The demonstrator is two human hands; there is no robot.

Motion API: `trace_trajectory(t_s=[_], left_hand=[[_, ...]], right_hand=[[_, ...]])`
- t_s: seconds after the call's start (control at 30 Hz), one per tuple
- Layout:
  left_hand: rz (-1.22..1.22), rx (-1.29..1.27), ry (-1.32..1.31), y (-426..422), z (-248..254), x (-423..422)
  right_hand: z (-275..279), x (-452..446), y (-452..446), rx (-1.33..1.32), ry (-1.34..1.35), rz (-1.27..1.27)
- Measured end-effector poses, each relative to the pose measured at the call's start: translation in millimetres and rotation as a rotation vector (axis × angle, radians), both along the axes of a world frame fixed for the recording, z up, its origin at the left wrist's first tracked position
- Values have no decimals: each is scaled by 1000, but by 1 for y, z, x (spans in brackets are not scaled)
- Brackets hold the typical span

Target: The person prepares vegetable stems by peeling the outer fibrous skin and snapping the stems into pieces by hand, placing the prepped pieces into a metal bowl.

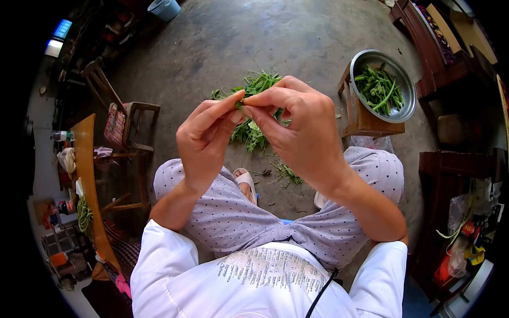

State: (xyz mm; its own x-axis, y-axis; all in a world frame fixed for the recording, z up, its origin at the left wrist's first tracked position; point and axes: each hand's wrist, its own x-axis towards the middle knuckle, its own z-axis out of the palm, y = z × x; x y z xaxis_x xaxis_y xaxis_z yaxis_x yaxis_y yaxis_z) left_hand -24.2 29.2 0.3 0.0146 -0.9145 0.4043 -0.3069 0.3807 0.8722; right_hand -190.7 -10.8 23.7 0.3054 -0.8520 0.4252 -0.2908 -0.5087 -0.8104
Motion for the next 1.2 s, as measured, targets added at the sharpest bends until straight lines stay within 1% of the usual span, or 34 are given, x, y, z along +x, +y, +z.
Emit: trace_trajectory(t_s=[0.23, 0.33, 0.4, 0.63, 0.7, 0.73, 0.8, 0.83, 0.93, 0.97, 1.03, 1.07, 1.13, 1.17, 1.2], left_hand=[[53, -14, 12, 1, -1, -3], [84, -35, -49, 1, -1, -4], [114, -102, -11, -1, -3, -6], [64, -24, 62, -2, -2, -7], [-39, 67, 233, -2, 0, -6], [-41, 66, 232, -3, 0, -5], [-154, 182, 456, -4, 1, -3], [-154, 180, 455, -5, 1, 0], [-230, 283, 601, -8, 3, 6], [-228, 282, 601, -9, 3, 9], [-220, 398, 792, -11, 4, 15], [-231, 424, 845, -14, 2, 18], [-211, 429, 882, -17, 0, 23], [-198, 437, 920, -18, 0, 26], [-204, 434, 916, -18, 0, 29]], right_hand=[[0, 7, 5, 10, -1, -40], [-2, 8, 4, -2, 1, -43], [-3, 9, 4, -5, -7, -46], [-1, 7, 2, 7, 2, -45], [1, 6, 2, 39, -20, -44], [1, 6, 1, 72, -42, -37], [1, 4, 0, 88, -50, -27], [1, 4, 0, 105, -57, -15], [1, 3, -1, 139, -84, 24], [0, 2, -1, 139, -84, 25], [-3, -1, -3, 215, -140, 175], [-3, -3, -4, 214, -141, 181], [-5, -10, -8, 394, -323, 497], [-3, -15, -10, 394, -323, 504], [-1, -22, -13, 451, -410, 614]])
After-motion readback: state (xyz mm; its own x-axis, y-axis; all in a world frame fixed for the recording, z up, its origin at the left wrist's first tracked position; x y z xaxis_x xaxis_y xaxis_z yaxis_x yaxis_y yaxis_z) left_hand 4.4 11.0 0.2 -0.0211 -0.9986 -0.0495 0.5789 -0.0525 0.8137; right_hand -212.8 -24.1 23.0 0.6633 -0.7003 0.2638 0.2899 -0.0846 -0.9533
